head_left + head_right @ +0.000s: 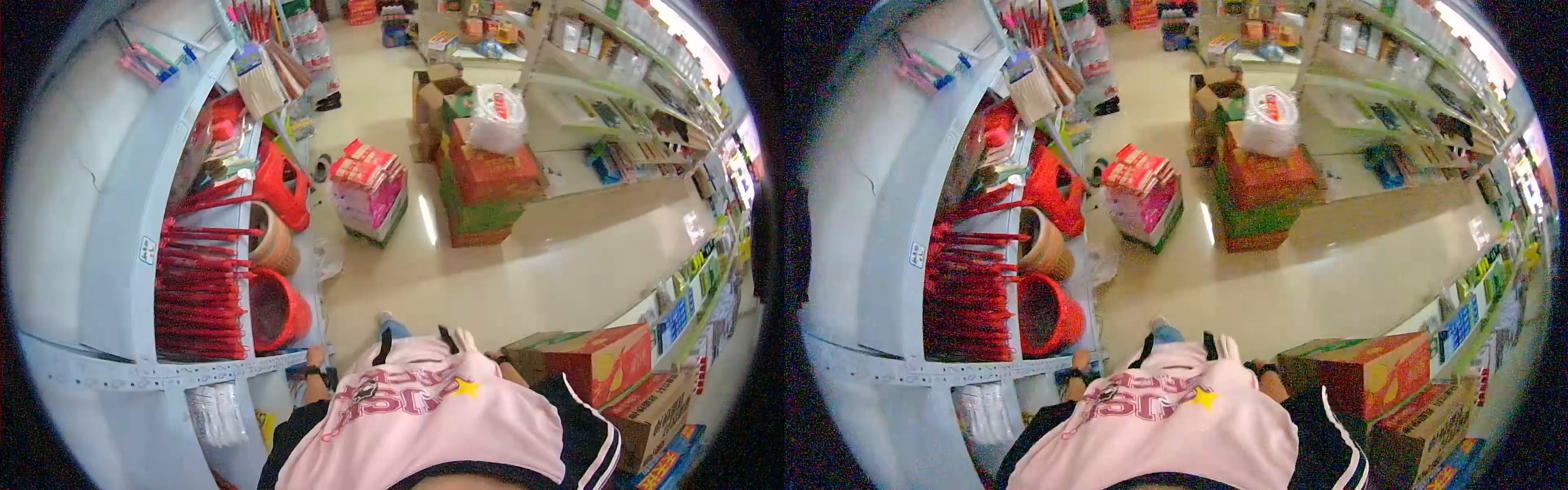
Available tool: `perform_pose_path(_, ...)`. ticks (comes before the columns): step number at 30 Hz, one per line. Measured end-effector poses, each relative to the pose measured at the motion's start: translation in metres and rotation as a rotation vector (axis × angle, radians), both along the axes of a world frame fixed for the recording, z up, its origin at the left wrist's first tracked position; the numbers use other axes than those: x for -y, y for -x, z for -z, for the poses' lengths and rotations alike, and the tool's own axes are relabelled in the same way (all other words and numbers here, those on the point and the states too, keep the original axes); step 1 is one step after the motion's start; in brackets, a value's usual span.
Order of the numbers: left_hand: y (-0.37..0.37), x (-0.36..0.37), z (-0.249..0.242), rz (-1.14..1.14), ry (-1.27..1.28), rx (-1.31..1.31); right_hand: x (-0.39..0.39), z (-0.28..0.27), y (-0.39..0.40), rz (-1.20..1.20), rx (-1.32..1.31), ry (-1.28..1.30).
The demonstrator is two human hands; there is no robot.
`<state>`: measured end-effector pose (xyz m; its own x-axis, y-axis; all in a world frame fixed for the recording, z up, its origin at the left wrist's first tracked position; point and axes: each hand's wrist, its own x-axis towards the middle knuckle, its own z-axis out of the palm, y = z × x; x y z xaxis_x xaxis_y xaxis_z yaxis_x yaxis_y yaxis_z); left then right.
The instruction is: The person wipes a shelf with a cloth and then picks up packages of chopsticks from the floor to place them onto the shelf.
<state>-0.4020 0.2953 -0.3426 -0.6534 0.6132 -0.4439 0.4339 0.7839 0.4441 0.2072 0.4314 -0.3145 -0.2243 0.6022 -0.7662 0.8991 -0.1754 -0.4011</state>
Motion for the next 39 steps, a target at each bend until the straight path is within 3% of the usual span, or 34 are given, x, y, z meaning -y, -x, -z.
perform_pose_path(3,0.068,-0.026,0.000,0.109,-0.275,0.586,-0.025,-0.008,0.050,0.056,-0.093,-0.028)
perform_pose_path(5,0.045,-0.053,-0.040,0.049,-0.188,0.497,-0.046,-0.017,0.069,0.116,-0.141,-0.048)
perform_pose_path(6,0.030,-0.069,-0.069,0.018,-0.144,0.457,-0.069,-0.056,0.088,-0.077,-0.119,-0.130)
perform_pose_path(7,0.028,-0.071,-0.036,0.083,-0.061,0.356,-0.089,-0.035,0.094,0.035,-0.189,-0.031)
perform_pose_path(9,0.027,-0.075,0.030,0.214,0.108,0.156,-0.120,-0.086,0.122,0.134,-0.079,-0.042)
perform_pose_path(10,0.015,-0.072,0.040,0.253,0.042,0.165,-0.134,-0.091,0.131,0.140,-0.075,-0.043)
perform_pose_path(12,0.001,-0.065,0.045,0.321,-0.003,0.220,-0.156,-0.089,0.142,-0.009,-0.025,-0.223)
perform_pose_path(15,-0.008,-0.049,0.041,0.380,0.076,0.359,-0.187,-0.091,0.162,-0.175,-0.041,-0.131)
perform_pose_path(16,-0.009,-0.045,0.037,0.387,0.095,0.383,-0.199,-0.076,0.159,-0.479,-0.065,-0.192)
perform_pose_path(17,-0.009,-0.042,0.034,0.386,0.105,0.398,-0.209,-0.061,0.159,-0.505,-0.068,-0.186)
perform_pose_path(18,-0.009,-0.041,0.029,0.382,0.119,0.405,-0.216,-0.008,0.145,-0.506,-0.084,-0.146)
perform_pose_path(19,-0.008,-0.043,0.025,0.371,0.126,0.411,-0.229,-0.001,0.151,-0.508,-0.099,-0.106)
perform_pose_path(20,-0.011,-0.046,0.022,0.373,0.133,0.423,-0.235,0.002,0.151,-0.300,-0.149,-0.011)
perform_pose_path(23,-0.017,-0.064,0.023,0.365,0.137,0.432,-0.270,-0.052,0.192,-0.289,-0.014,0.024)
perform_pose_path(25,-0.024,-0.099,0.027,0.372,0.111,0.427,-0.306,-0.047,0.197,-0.305,-0.195,0.112)
perform_pose_path(26,-0.025,-0.114,0.027,0.368,0.099,0.424,-0.320,-0.037,0.201,-0.526,-0.097,-0.008)
perform_pose_path(27,-0.023,-0.130,0.030,0.364,0.090,0.412,-0.338,-0.047,0.212,-0.689,-0.166,-0.095)
perform_pose_path(28,-0.020,-0.152,0.033,0.370,0.091,0.401,-0.353,-0.075,0.222,-0.228,-0.231,0.122)
perform_pose_path(30,-0.007,-0.188,0.030,0.372,0.081,0.361,-0.396,-0.073,0.234,-0.607,-0.244,-0.288)
perform_pose_path(31,-0.001,-0.206,0.031,0.376,0.086,0.339,-0.411,-0.057,0.234,-0.604,-0.241,-0.283)
perform_pose_path(33,0.015,-0.240,0.036,0.373,0.076,0.295,-0.442,-0.027,0.237,-0.138,-0.234,-0.278)
perform_pose_path(37,0.049,-0.298,0.012,0.325,-0.009,0.192,-0.482,-0.041,0.254,-0.024,-0.235,-0.104)
perform_pose_path(39,0.060,-0.332,-0.024,0.265,-0.099,0.171,-0.499,-0.002,0.240,-0.490,-0.123,-0.195)
